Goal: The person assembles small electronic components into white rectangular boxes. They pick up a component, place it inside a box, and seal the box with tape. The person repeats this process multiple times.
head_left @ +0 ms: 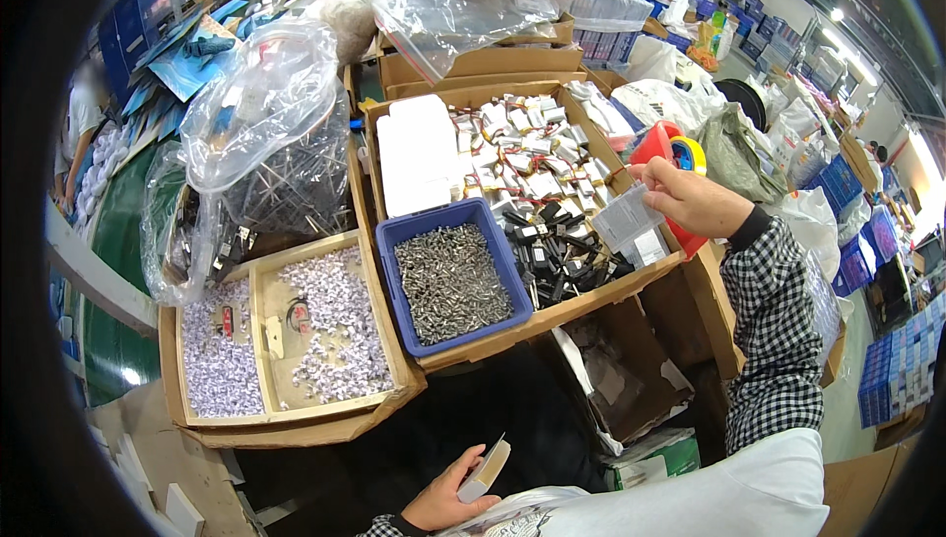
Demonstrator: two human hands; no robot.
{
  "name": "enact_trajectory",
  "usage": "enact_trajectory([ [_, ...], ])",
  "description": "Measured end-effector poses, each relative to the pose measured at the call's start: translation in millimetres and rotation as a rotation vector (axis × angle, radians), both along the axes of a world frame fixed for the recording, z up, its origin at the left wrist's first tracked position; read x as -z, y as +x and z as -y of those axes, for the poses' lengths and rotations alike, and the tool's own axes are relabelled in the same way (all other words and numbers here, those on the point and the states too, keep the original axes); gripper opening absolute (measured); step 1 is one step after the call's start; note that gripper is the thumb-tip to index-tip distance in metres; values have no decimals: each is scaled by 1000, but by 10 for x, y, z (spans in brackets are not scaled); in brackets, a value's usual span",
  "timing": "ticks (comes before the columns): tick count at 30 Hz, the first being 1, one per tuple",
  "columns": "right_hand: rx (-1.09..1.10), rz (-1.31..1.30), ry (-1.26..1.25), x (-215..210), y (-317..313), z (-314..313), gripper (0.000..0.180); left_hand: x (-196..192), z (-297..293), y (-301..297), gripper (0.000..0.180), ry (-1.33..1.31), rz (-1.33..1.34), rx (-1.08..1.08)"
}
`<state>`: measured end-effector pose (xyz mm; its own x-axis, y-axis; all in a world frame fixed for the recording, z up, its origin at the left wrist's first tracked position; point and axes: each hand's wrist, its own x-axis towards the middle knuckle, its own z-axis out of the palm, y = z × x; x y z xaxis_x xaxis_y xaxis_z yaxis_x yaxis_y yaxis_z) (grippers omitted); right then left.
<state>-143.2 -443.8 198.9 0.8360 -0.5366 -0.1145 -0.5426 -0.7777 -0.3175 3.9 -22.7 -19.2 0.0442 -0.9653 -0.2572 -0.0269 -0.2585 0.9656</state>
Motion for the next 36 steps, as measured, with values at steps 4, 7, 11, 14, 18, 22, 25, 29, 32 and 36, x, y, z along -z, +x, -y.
enact_trajectory([
  [4,-7,103,4,96,78,177,18,-26,-36,47,79,18,31,-12],
  [7,35,198,29,132,230,317,24,-19,-43,66,79,33,31,-23],
  [11,62,391,-26,164,489,447,32,9,-22,70,79,50,18,-25],
  [14,-4,393,31,144,699,541,27,21,-8,83,79,21,38,-36],
  [18,-202,-23,-18,101,971,619,30,28,-27,119,78,-4,71,-55],
  [22,-405,-108,-73,196,1277,487,28,53,-49,141,77,-17,84,-69],
  [25,-441,-17,-16,244,1480,321,24,67,-57,137,77,-18,94,-69],
  [29,-308,197,176,258,1726,245,30,51,-65,143,75,-17,70,-68],
  [32,-31,375,331,282,1907,358,33,24,-83,149,75,-22,89,-79],
  [36,-41,352,386,385,1861,432,34,8,-114,159,75,-44,85,-106],
])
